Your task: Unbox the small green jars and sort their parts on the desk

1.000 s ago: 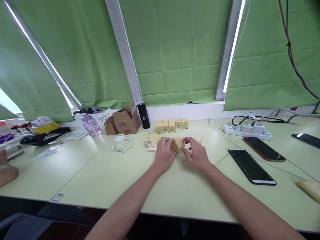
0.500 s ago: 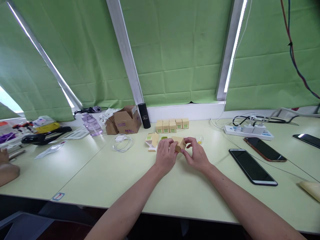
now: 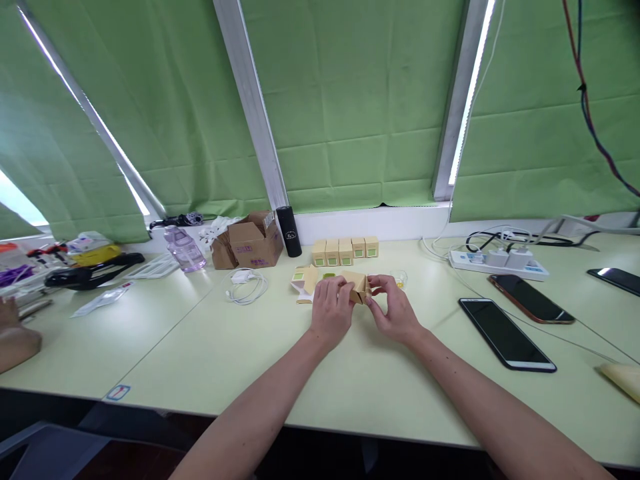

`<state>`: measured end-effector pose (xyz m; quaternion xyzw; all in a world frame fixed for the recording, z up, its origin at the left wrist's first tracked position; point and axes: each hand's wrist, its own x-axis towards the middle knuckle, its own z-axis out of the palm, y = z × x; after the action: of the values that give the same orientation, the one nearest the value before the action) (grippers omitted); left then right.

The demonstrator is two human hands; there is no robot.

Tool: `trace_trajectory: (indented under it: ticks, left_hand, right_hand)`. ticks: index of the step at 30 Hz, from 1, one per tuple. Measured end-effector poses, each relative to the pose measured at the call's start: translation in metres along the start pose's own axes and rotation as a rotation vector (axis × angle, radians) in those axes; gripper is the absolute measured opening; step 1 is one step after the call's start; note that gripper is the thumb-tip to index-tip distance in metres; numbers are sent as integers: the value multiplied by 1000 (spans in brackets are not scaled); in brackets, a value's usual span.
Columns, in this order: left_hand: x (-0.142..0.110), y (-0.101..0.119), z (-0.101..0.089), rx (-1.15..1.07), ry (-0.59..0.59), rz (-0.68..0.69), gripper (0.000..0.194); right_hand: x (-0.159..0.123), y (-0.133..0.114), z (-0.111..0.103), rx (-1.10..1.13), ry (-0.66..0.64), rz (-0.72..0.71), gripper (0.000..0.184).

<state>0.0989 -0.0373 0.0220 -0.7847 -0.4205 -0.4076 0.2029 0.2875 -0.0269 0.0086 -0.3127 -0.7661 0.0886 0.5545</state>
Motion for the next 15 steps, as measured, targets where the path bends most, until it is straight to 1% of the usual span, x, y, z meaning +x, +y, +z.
trace_trajectory:
  ticks: [2, 5, 7, 9, 12, 15]
  left_hand:
    - [0, -1, -1, -32, 0, -19, 36]
    - [1, -1, -3, -112, -17, -60, 47]
    - [1, -2, -4, -164, -41, -84, 53]
    - [1, -2, -5, -208, -58, -102, 56]
    - [2, -3, -5, -255, -77, -128, 57]
    - [2, -2, -6, -280, -106, -144, 57]
  right_hand:
    - [0, -2, -2, 16, -11, 5, 27]
    - [1, -6, -5, 31, -21, 52, 26]
    - [2, -7, -5, 28, 9, 85, 26]
    - [5, -7, -5, 10, 77, 82, 26]
    - [9, -6, -6, -63, 189, -14, 31]
    - [12, -4, -9, -171, 213, -143, 34]
